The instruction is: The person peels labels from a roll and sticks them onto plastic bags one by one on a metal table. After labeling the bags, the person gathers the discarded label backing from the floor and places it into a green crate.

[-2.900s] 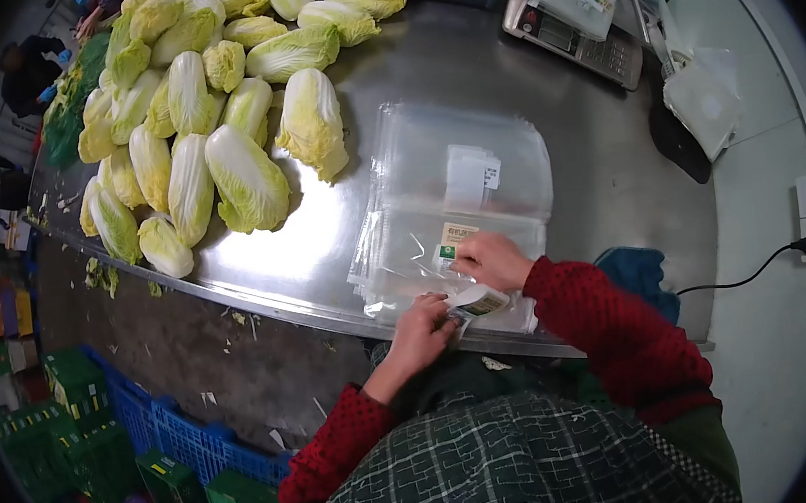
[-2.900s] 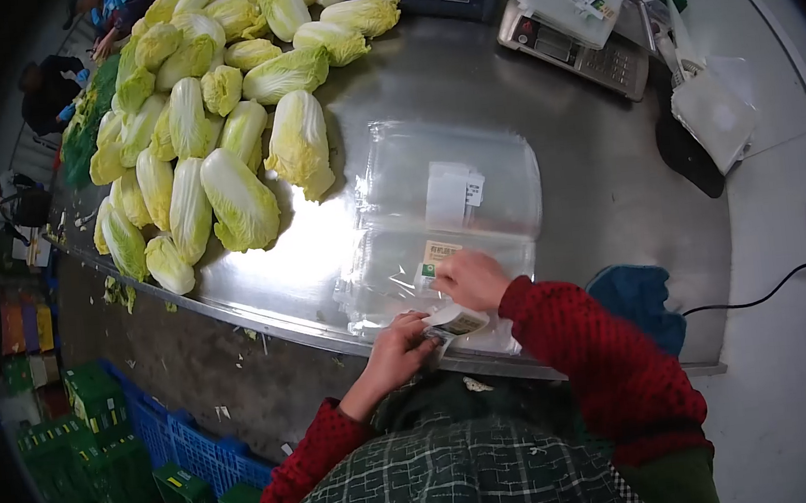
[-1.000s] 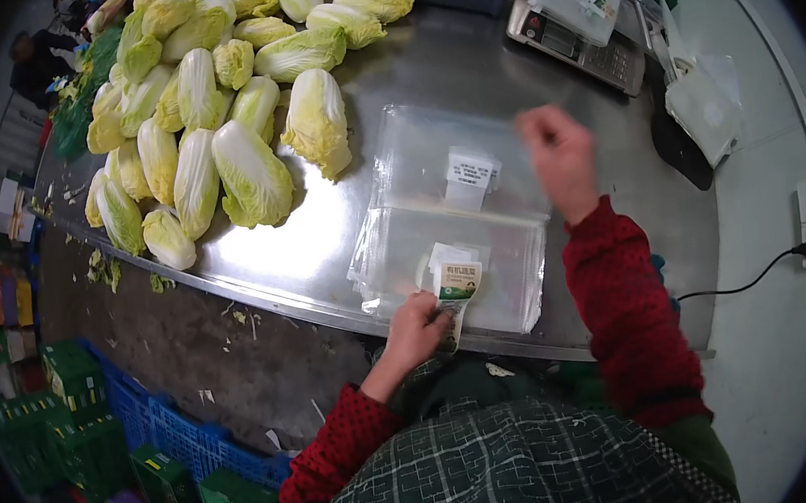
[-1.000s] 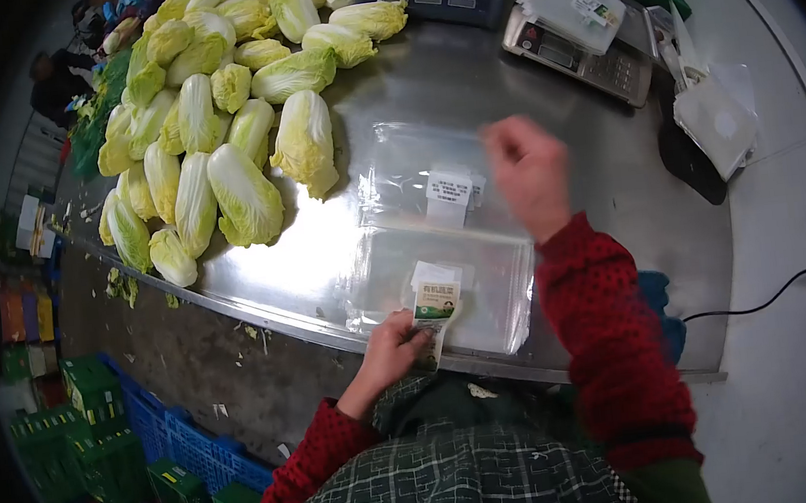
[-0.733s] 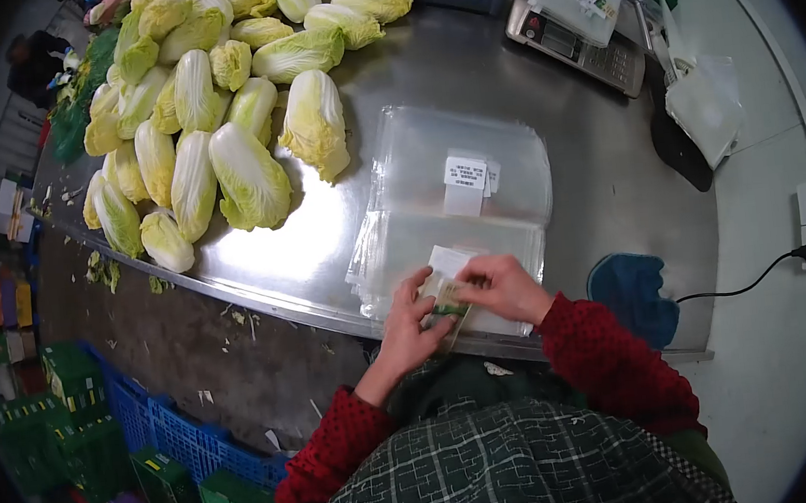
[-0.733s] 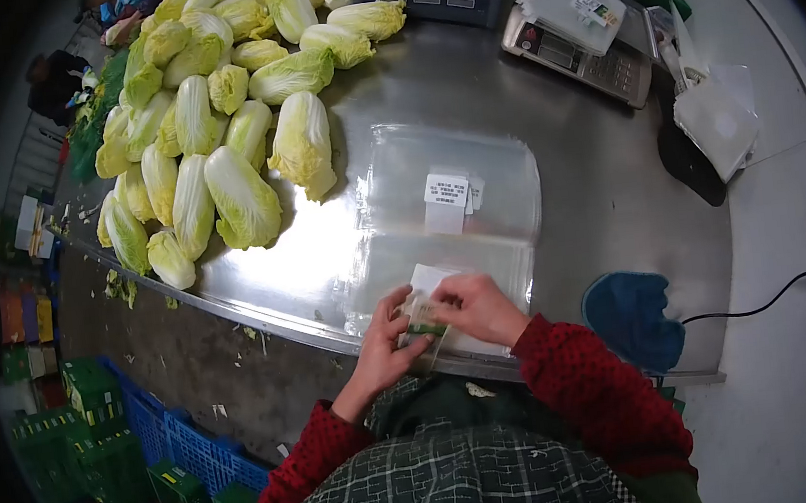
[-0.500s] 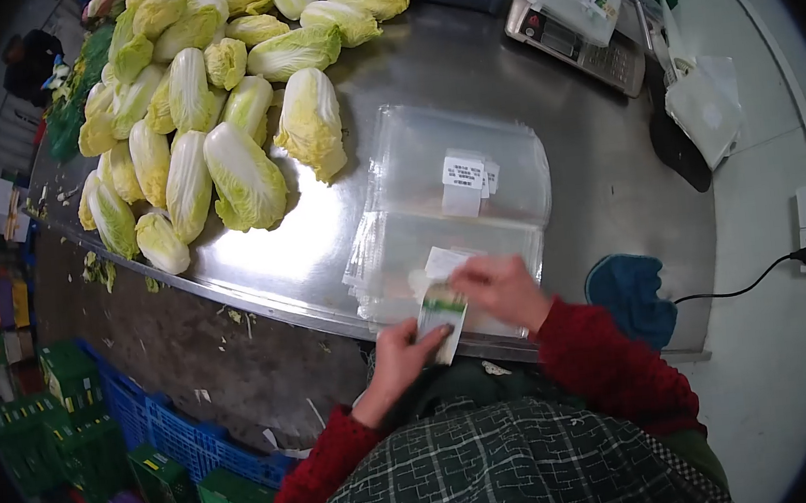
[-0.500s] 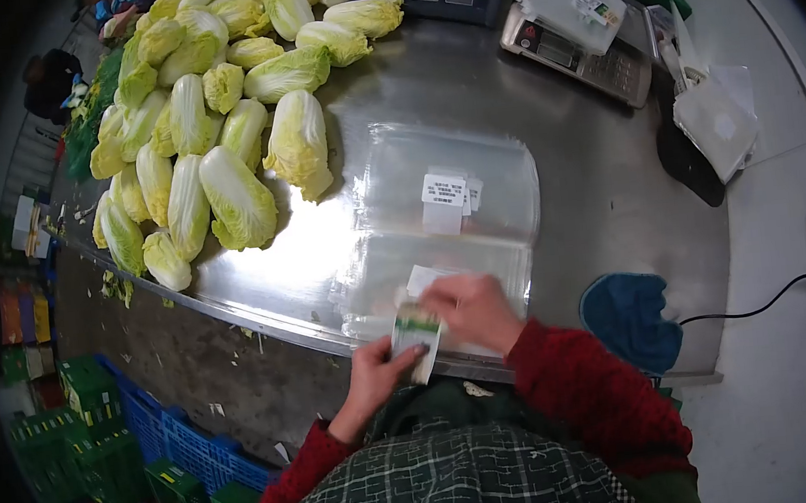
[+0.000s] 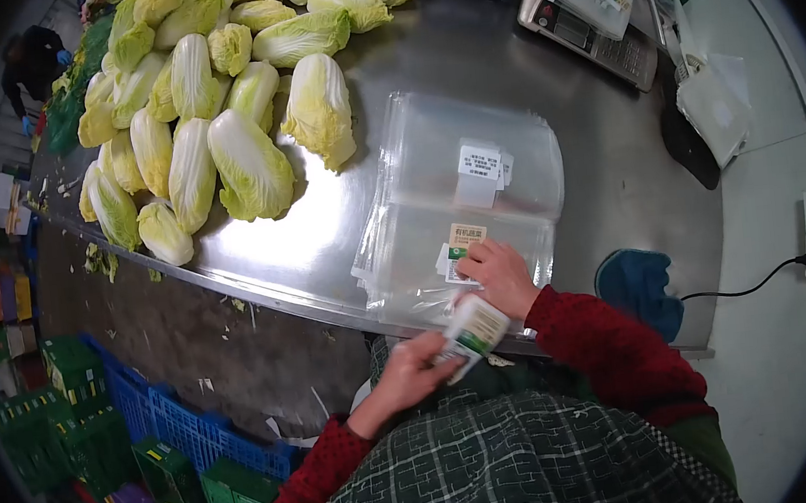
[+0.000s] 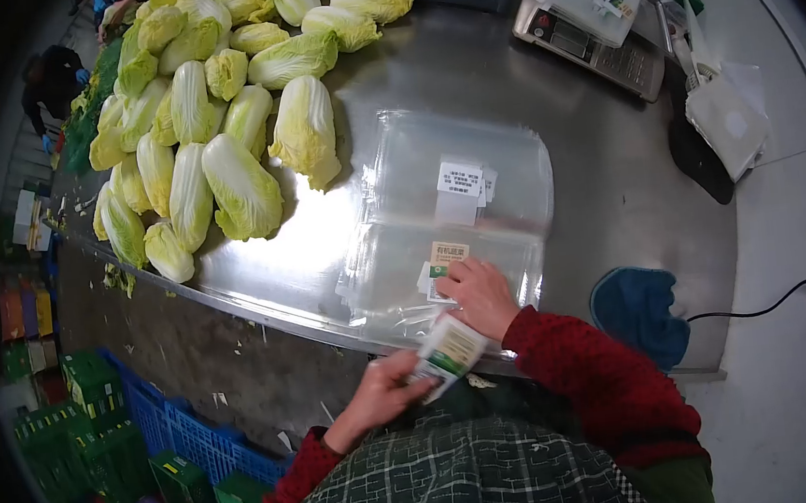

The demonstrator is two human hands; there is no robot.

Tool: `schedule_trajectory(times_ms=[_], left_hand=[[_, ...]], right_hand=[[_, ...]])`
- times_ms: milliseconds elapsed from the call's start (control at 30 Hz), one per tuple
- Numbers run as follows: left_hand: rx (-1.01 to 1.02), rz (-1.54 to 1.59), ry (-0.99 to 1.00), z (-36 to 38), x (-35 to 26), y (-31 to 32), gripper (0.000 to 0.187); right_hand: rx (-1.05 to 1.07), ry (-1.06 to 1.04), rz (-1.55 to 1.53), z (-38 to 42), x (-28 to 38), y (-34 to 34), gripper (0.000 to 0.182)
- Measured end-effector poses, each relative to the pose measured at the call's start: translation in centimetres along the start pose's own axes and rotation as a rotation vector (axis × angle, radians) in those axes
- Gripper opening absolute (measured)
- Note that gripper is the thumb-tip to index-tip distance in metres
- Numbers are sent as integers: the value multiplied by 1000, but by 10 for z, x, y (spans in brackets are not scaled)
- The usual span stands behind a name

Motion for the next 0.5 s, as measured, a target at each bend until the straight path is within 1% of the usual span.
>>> schedule_trajectory(times_ms=[33,67,100,133,167,200,233,267,300,333,367,433,467,500], left_hand=[[145,-158,55,-4,-1,5,19],[140,-170,115,-10,-3,7,18],[143,-181,173,-19,-6,8,17],[148,-185,177,-28,-5,6,17],[52,-233,215,-39,-4,1,15],[-49,-278,254,-44,-2,-2,15],[-49,-277,258,-46,9,0,15],[-46,-317,162,-48,27,1,14],[-43,-358,68,-49,38,0,14],[-48,-338,24,-50,39,0,16],[-45,-335,19,-49,37,1,16],[-68,-271,-138,-50,34,-5,16],[-67,-270,-123,-52,36,-4,16],[-125,-157,-141,-50,44,-4,17]], right_hand=[[9,-50,-65,-2,-1,3,30],[29,11,-144,-7,-7,7,14],[31,12,-148,-8,-8,7,14],[41,25,-205,-11,-10,5,15],[51,38,-260,-14,-13,2,16],[75,-16,-191,-18,-14,2,17],[233,110,-202,-27,-23,0,17],[390,241,-216,-38,-33,-5,18],[69,354,-365,-62,-41,-43,13],[-256,458,-506,-73,-44,-82,10],[-252,464,-506,-68,-36,-96,10],[-442,164,-523,-60,-12,-127,11],[-274,61,-409,-51,-11,-99,13],[-107,-37,-292,-32,-9,-61,15]])
Point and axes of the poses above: each hand's wrist, its own z-axis away from the middle knuckle, its own y-axis out of the palm, x = y × z, the point moved 4 cm from there along -z, towards the middle knuckle, and after that the axes turned 13 degrees about y, right-handed, at the moved point
